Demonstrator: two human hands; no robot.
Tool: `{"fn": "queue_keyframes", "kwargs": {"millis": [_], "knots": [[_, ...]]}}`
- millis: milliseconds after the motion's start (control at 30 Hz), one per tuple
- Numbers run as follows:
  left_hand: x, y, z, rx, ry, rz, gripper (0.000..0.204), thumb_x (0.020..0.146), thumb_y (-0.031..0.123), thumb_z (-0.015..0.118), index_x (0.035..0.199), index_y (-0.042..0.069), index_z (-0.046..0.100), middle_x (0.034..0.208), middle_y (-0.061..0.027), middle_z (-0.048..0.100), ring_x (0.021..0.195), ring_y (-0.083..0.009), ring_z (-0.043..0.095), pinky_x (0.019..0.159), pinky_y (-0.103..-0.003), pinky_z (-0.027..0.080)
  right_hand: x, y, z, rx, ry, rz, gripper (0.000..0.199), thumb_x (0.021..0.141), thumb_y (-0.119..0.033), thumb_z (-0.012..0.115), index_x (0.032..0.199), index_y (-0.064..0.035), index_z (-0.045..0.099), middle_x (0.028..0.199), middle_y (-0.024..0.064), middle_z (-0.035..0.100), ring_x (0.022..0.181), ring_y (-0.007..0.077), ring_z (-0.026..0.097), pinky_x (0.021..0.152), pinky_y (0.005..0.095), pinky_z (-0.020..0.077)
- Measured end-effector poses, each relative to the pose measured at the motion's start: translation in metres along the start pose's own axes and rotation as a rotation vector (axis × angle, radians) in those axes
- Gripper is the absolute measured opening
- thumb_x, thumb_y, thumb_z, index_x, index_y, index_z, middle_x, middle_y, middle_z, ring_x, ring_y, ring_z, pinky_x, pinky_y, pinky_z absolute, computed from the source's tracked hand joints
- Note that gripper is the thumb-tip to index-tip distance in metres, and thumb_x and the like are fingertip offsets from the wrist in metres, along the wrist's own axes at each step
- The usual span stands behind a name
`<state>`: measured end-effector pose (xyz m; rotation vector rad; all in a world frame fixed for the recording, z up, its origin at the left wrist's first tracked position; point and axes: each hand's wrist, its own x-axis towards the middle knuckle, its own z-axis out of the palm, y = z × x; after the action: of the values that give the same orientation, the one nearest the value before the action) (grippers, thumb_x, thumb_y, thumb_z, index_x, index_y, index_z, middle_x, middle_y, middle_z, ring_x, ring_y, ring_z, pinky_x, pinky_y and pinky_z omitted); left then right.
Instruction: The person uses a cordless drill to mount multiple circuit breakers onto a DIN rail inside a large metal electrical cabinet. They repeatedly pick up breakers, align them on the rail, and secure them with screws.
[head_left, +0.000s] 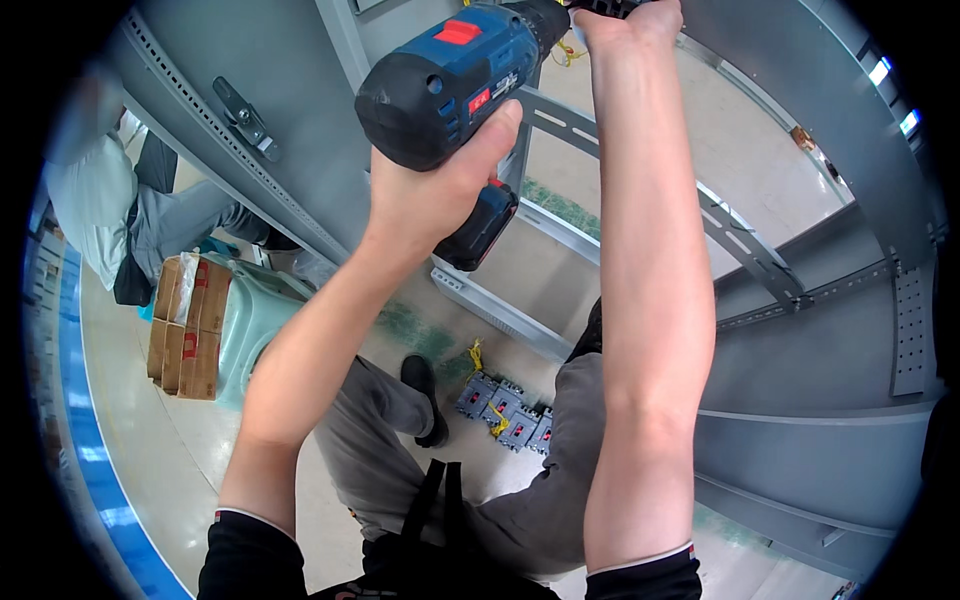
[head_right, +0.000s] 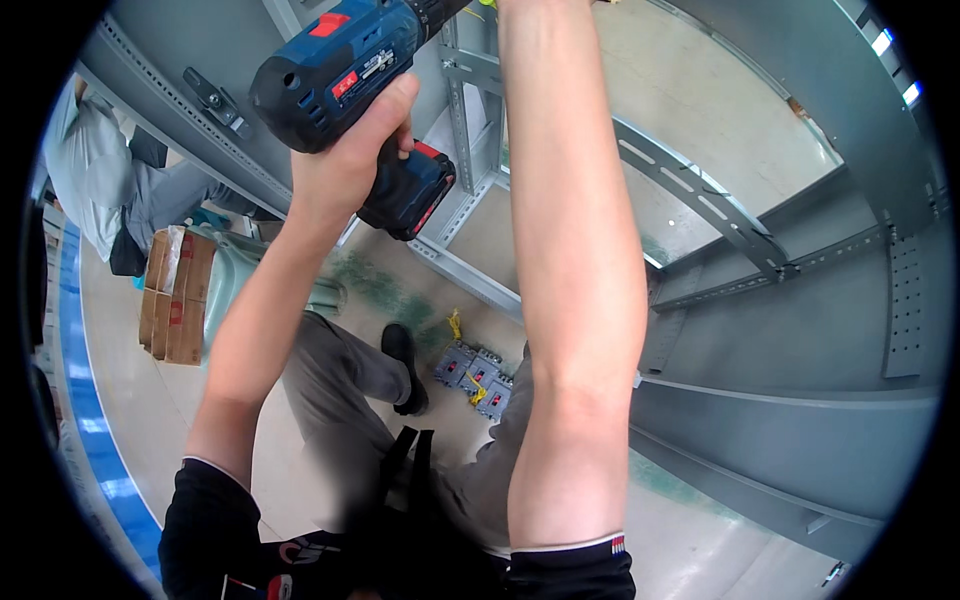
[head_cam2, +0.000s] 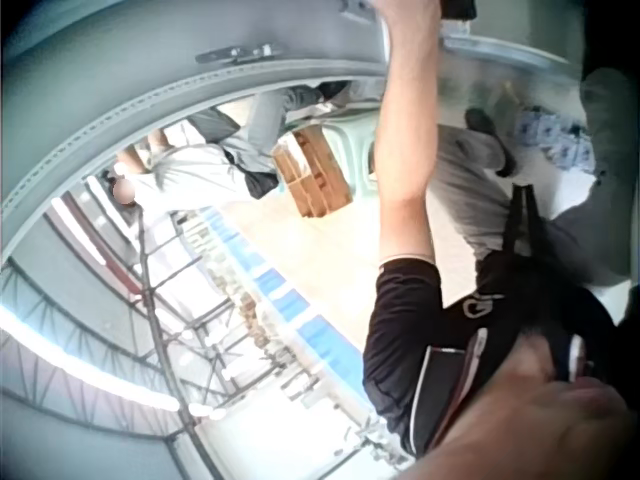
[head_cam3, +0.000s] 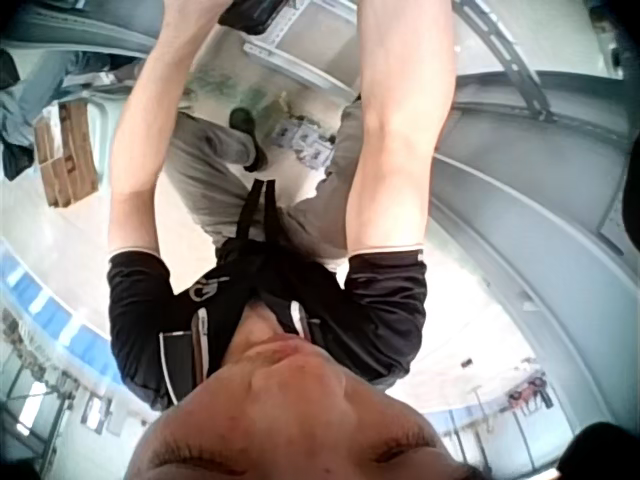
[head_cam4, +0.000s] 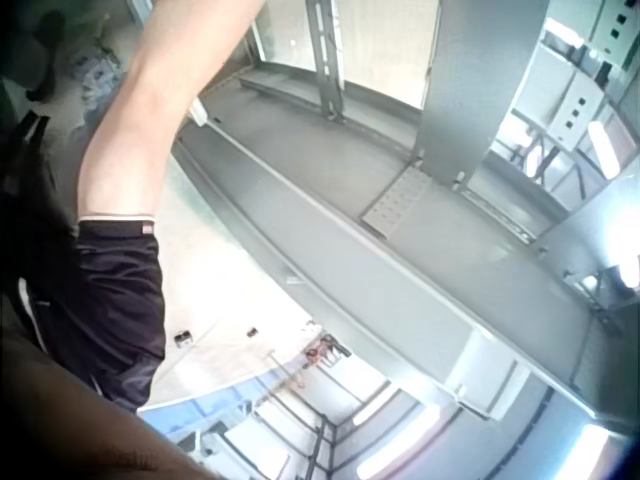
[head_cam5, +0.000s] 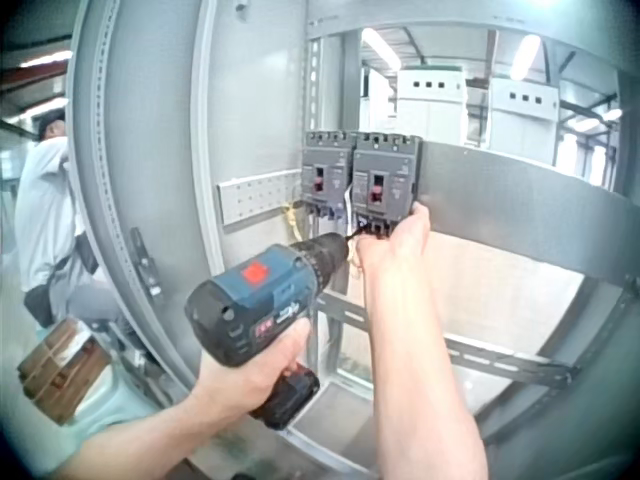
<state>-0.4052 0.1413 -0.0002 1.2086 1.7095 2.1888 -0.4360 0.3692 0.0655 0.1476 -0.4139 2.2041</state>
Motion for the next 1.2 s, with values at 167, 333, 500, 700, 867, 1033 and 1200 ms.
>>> {"fn": "queue_keyframes", "kwargs": {"millis": [167,333,500,700,867,1033,1200], "knots": [[-0.001,0.0,0.001,0.032,0.024,-0.045,0.01,0.088,0.011,0.065,0.086,0.003,0.06,0.064,-0.0011,0.057,0.054,-0.0102,0.055,0.052,-0.026,0.045,-0.01,0.005,0.006,0.019,0.026,-0.008,0.04,0.094,-0.03,0.032,0.099,-0.0056,0.063,0.09,0.0111,0.064,0.085,0.0266,0.06,0.088,0.0467,0.0498],[0.0,-0.003,0.009,0.067,0.018,-0.047,0.009,0.089,0.009,0.064,0.088,0.003,0.059,0.064,-0.0015,0.057,0.053,-0.0113,0.055,0.052,-0.026,0.045,-0.001,-0.003,0.0,0.085,0.034,-0.012,0.039,0.095,-0.031,0.034,0.098,-0.005,0.063,0.089,0.0107,0.064,0.085,0.0247,0.06,0.085,0.045,0.0502],[0.002,-0.004,0.007,-0.005,0.003,-0.059,0.011,0.087,0.01,0.069,0.088,0.002,0.062,0.068,0.0011,0.059,0.055,-0.0064,0.055,0.05,-0.025,0.045,0.004,0.001,-0.006,0.041,0.089,-0.063,0.04,0.095,-0.029,0.033,0.111,-0.0049,0.061,0.115,0.0119,0.062,0.106,0.027,0.058,0.096,0.048,0.0442],[0.0,-0.006,0.009,-0.043,0.014,-0.095,0.009,0.089,0.01,0.066,0.087,0.004,0.061,0.065,0.0002,0.058,0.054,-0.0084,0.055,0.051,-0.025,0.046,-0.017,0.004,0.008,0.07,0.227,-0.054,0.039,0.097,-0.032,0.037,0.113,-0.003,0.059,0.115,0.011,0.063,0.106,0.0256,0.059,0.094,0.0457,0.0458],[0.001,-0.002,0.011,-0.149,0.042,-0.196,0.011,0.09,0.013,0.064,0.085,0.003,0.062,0.064,-0.001,0.058,0.054,-0.0099,0.055,0.051,-0.025,0.046,-0.017,0.001,0.008,0.097,0.196,-0.063,0.039,0.097,-0.029,0.037,0.115,-0.0009,0.058,0.115,0.0132,0.063,0.103,0.0268,0.061,0.093,0.0455,0.0476],[-0.009,-0.001,0.016,-0.1,0.028,-0.165,0.021,0.087,0.019,0.068,0.09,0.001,0.059,0.066,-0.0051,0.057,0.055,-0.0153,0.056,0.052,-0.029,0.047,-0.021,0.002,0.013,0.107,0.2,-0.037,0.04,0.097,-0.031,0.036,0.115,-0.0029,0.059,0.118,0.0111,0.062,0.107,0.0254,0.059,0.097,0.0468,0.0462],[-0.042,0.028,0.004,-0.148,0.121,-0.174,0.037,0.086,0.028,0.067,0.102,-0.003,0.057,0.072,-0.0076,0.058,0.059,-0.0166,0.057,0.056,-0.029,0.048,-0.022,0.007,0.011,0.105,0.309,-0.042,0.039,0.098,-0.036,0.039,0.116,-0.0092,0.059,0.121,0.0083,0.06,0.109,0.0231,0.055,0.099,0.043,0.0415]]}}
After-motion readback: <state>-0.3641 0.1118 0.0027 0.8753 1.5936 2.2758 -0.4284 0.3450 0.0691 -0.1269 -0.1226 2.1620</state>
